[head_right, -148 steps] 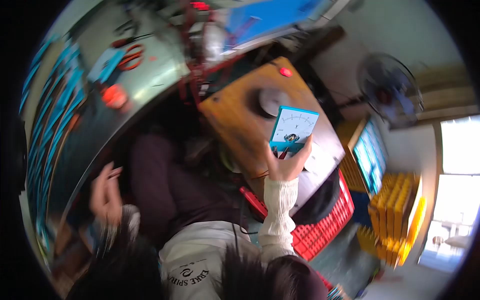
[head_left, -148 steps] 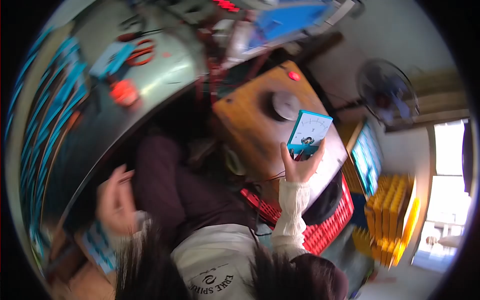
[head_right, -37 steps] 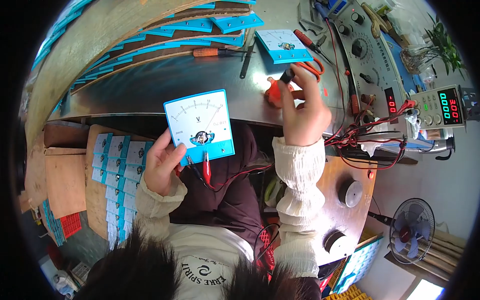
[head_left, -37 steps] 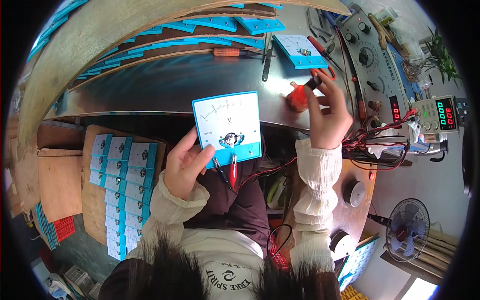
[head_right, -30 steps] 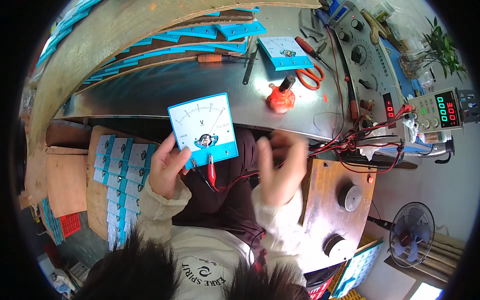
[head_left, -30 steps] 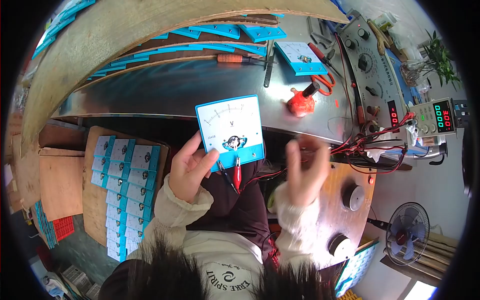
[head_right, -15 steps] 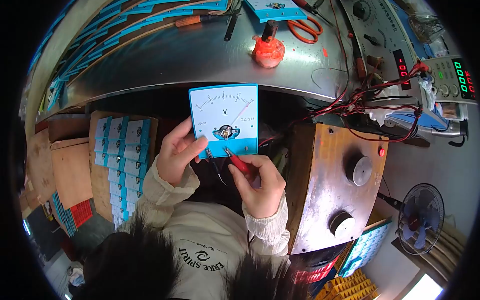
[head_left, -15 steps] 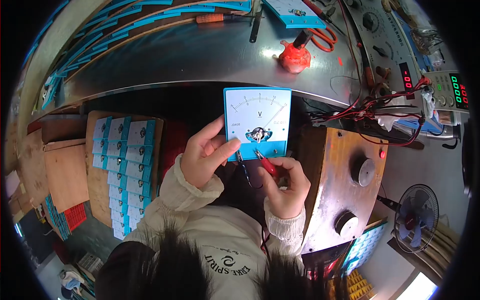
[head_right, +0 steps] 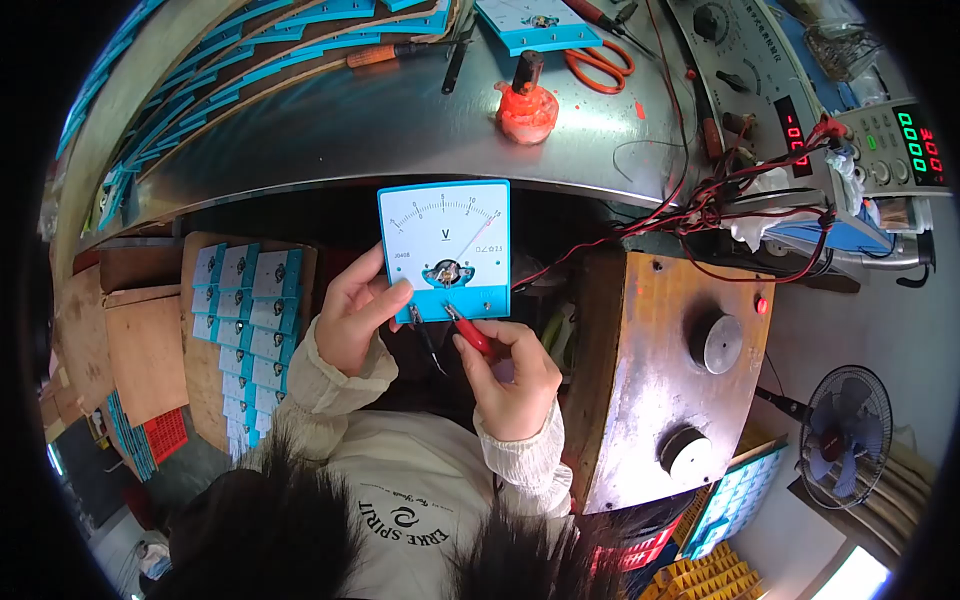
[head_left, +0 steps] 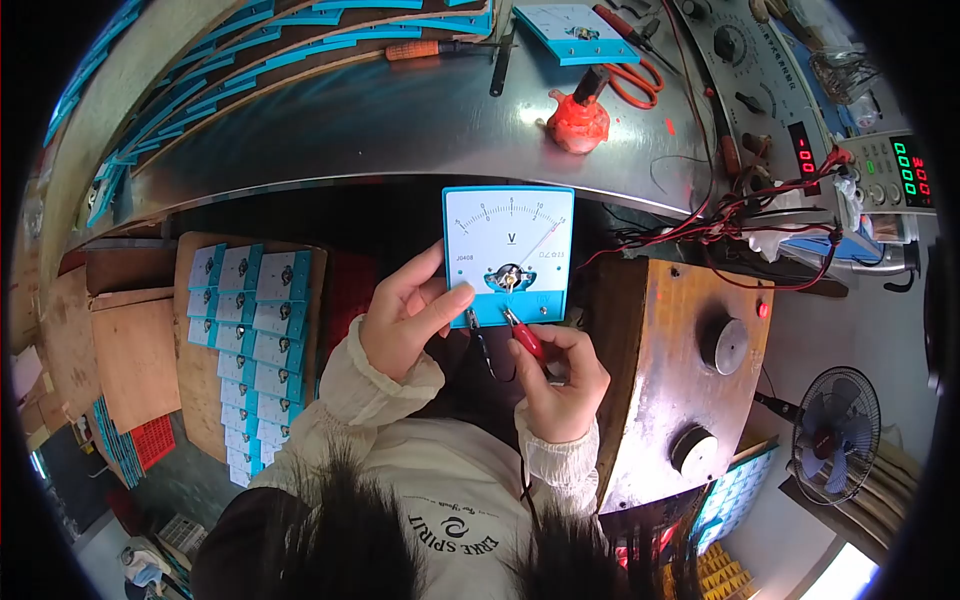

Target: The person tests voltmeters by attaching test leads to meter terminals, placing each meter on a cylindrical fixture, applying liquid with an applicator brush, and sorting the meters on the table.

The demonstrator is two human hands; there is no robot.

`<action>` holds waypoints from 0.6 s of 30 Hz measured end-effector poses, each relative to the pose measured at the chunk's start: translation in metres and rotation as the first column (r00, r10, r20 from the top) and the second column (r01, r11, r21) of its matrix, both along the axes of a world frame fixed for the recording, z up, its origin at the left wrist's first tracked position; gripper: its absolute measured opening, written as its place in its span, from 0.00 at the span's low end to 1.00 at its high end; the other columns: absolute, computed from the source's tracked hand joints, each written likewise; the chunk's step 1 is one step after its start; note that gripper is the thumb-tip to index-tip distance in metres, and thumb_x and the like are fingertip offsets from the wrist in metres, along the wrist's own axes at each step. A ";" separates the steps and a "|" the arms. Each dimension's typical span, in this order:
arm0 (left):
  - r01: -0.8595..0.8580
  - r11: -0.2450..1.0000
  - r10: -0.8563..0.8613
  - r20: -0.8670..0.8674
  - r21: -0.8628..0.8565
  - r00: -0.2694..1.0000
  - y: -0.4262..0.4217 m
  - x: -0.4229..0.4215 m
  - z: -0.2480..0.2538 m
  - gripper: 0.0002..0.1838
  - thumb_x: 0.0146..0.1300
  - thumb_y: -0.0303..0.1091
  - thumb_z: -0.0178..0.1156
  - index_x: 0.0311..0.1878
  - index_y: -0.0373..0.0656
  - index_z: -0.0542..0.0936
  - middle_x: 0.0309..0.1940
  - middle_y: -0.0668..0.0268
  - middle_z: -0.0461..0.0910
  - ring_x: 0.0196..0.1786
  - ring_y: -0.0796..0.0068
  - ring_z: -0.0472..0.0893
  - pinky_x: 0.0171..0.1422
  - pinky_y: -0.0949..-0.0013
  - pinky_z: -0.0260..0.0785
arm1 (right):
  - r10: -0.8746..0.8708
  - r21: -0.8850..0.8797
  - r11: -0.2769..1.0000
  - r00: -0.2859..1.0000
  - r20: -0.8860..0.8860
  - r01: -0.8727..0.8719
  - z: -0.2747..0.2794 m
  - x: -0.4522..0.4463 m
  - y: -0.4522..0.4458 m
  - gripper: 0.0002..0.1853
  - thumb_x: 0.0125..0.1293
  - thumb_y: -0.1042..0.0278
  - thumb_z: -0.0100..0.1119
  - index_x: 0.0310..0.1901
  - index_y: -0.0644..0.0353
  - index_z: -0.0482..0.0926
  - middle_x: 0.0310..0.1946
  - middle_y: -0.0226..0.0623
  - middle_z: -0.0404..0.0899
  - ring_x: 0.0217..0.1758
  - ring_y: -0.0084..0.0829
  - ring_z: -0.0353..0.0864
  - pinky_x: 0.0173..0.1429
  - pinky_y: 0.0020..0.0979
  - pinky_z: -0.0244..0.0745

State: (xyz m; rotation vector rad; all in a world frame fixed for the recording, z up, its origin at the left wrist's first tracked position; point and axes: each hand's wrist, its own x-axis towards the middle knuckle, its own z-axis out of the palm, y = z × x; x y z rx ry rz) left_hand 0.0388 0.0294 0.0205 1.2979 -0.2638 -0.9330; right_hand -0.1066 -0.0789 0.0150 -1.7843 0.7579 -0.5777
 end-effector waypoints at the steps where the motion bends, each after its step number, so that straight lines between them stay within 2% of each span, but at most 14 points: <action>1: -0.009 1.000 0.009 -0.002 -0.005 1.000 0.000 0.000 0.000 0.31 0.64 0.32 0.59 0.68 0.35 0.63 0.41 0.69 0.80 0.33 0.86 0.73 0.31 0.80 0.63 | -0.003 -0.009 1.000 1.000 0.004 0.003 0.000 0.001 0.001 0.11 0.54 0.81 0.69 0.38 0.67 0.77 0.31 0.39 0.82 0.31 0.22 0.81 0.36 0.23 0.76; 3: -0.021 1.000 0.021 0.001 -0.022 1.000 0.003 0.001 -0.001 0.31 0.64 0.32 0.59 0.68 0.35 0.63 0.41 0.69 0.80 0.33 0.86 0.73 0.31 0.80 0.63 | -0.001 -0.030 1.000 1.000 0.014 0.002 -0.001 0.002 0.003 0.11 0.54 0.81 0.69 0.37 0.67 0.77 0.31 0.39 0.82 0.30 0.22 0.81 0.36 0.23 0.76; 5: 0.022 0.999 -0.023 -0.036 -0.042 0.999 0.006 0.004 -0.002 0.33 0.66 0.32 0.58 0.71 0.37 0.59 0.46 0.68 0.80 0.38 0.89 0.74 0.34 0.82 0.61 | -0.023 0.020 1.000 1.000 0.004 0.023 0.000 0.003 0.005 0.12 0.53 0.81 0.70 0.37 0.67 0.77 0.31 0.38 0.82 0.29 0.21 0.79 0.34 0.23 0.75; 7: 0.006 0.998 -0.007 -0.023 -0.068 1.000 0.008 0.004 -0.002 0.32 0.66 0.31 0.58 0.71 0.37 0.59 0.45 0.68 0.80 0.38 0.89 0.74 0.33 0.82 0.61 | -0.033 -0.008 0.999 0.999 -0.002 0.033 0.002 0.006 0.007 0.12 0.52 0.82 0.70 0.36 0.67 0.77 0.31 0.39 0.82 0.29 0.23 0.79 0.34 0.24 0.74; 9: -0.036 0.994 0.035 -0.018 -0.106 0.999 0.005 0.000 -0.005 0.32 0.66 0.31 0.58 0.71 0.37 0.59 0.45 0.67 0.80 0.37 0.89 0.74 0.32 0.83 0.62 | 0.058 -0.315 0.949 0.990 0.126 -0.015 -0.006 0.006 0.002 0.12 0.51 0.83 0.69 0.36 0.67 0.77 0.30 0.40 0.81 0.29 0.26 0.80 0.34 0.24 0.74; 10: -0.145 0.978 0.146 -0.004 -0.151 0.989 0.004 -0.002 -0.007 0.32 0.65 0.30 0.58 0.71 0.36 0.59 0.44 0.67 0.80 0.36 0.88 0.74 0.30 0.83 0.62 | 0.036 -0.260 0.966 0.983 0.181 0.013 -0.007 0.003 0.003 0.11 0.50 0.86 0.69 0.34 0.67 0.77 0.30 0.41 0.80 0.29 0.29 0.80 0.33 0.26 0.74; 11: -0.273 0.943 0.279 0.004 -0.192 0.960 0.005 -0.003 -0.008 0.32 0.65 0.30 0.58 0.71 0.36 0.59 0.43 0.67 0.81 0.35 0.88 0.74 0.29 0.83 0.62 | 0.007 -0.220 0.974 0.964 0.265 0.053 -0.014 -0.008 0.000 0.09 0.55 0.83 0.64 0.37 0.67 0.76 0.33 0.44 0.81 0.30 0.30 0.80 0.33 0.26 0.73; 12: -0.430 0.882 0.444 0.034 -0.194 0.895 0.005 0.002 -0.004 0.28 0.65 0.30 0.59 0.66 0.35 0.65 0.40 0.66 0.81 0.31 0.86 0.75 0.26 0.82 0.63 | -0.083 -0.049 0.993 0.911 0.404 0.112 -0.014 -0.016 -0.002 0.08 0.59 0.81 0.61 0.40 0.67 0.74 0.35 0.45 0.81 0.32 0.29 0.80 0.35 0.26 0.74; 13: -0.514 0.836 0.529 0.032 -0.192 0.848 0.006 0.006 -0.003 0.28 0.65 0.30 0.59 0.66 0.35 0.65 0.40 0.66 0.81 0.31 0.86 0.75 0.26 0.82 0.63 | -0.188 0.150 0.980 0.847 0.496 0.130 -0.013 -0.014 -0.005 0.07 0.63 0.79 0.58 0.42 0.66 0.72 0.37 0.47 0.81 0.35 0.29 0.80 0.37 0.25 0.74; 15: -0.602 0.778 0.627 0.170 -0.181 0.760 0.011 0.004 -0.009 0.20 0.64 0.30 0.59 0.58 0.36 0.70 0.35 0.67 0.80 0.28 0.85 0.75 0.28 0.77 0.65 | -0.140 0.086 0.989 0.935 0.327 0.118 0.011 0.005 0.012 0.07 0.67 0.76 0.51 0.44 0.66 0.69 0.40 0.48 0.80 0.39 0.28 0.80 0.38 0.22 0.73; 16: -0.555 0.825 0.561 0.266 -0.103 0.784 0.016 -0.001 -0.011 0.19 0.62 0.31 0.61 0.55 0.37 0.71 0.32 0.63 0.81 0.29 0.81 0.78 0.30 0.74 0.69 | 0.008 -0.098 0.995 0.962 0.271 0.019 0.001 0.012 0.019 0.09 0.66 0.77 0.53 0.47 0.67 0.70 0.41 0.48 0.80 0.39 0.28 0.79 0.37 0.20 0.72; 17: -0.501 0.866 0.470 0.347 -0.002 0.812 0.020 -0.007 -0.013 0.19 0.61 0.33 0.64 0.52 0.37 0.72 0.29 0.59 0.82 0.30 0.78 0.82 0.32 0.72 0.73 | 0.061 -0.121 0.992 0.971 0.232 -0.033 0.006 0.028 0.036 0.11 0.61 0.80 0.59 0.45 0.69 0.74 0.38 0.44 0.81 0.35 0.27 0.78 0.34 0.21 0.70; 18: -0.497 0.865 0.489 0.346 -0.074 0.801 0.020 -0.015 -0.018 0.20 0.60 0.34 0.65 0.51 0.37 0.72 0.28 0.58 0.82 0.30 0.77 0.82 0.32 0.70 0.73 | 0.104 -0.169 0.982 0.987 0.120 -0.083 -0.002 0.031 0.042 0.11 0.61 0.81 0.60 0.46 0.69 0.75 0.39 0.42 0.81 0.39 0.26 0.79 0.40 0.21 0.73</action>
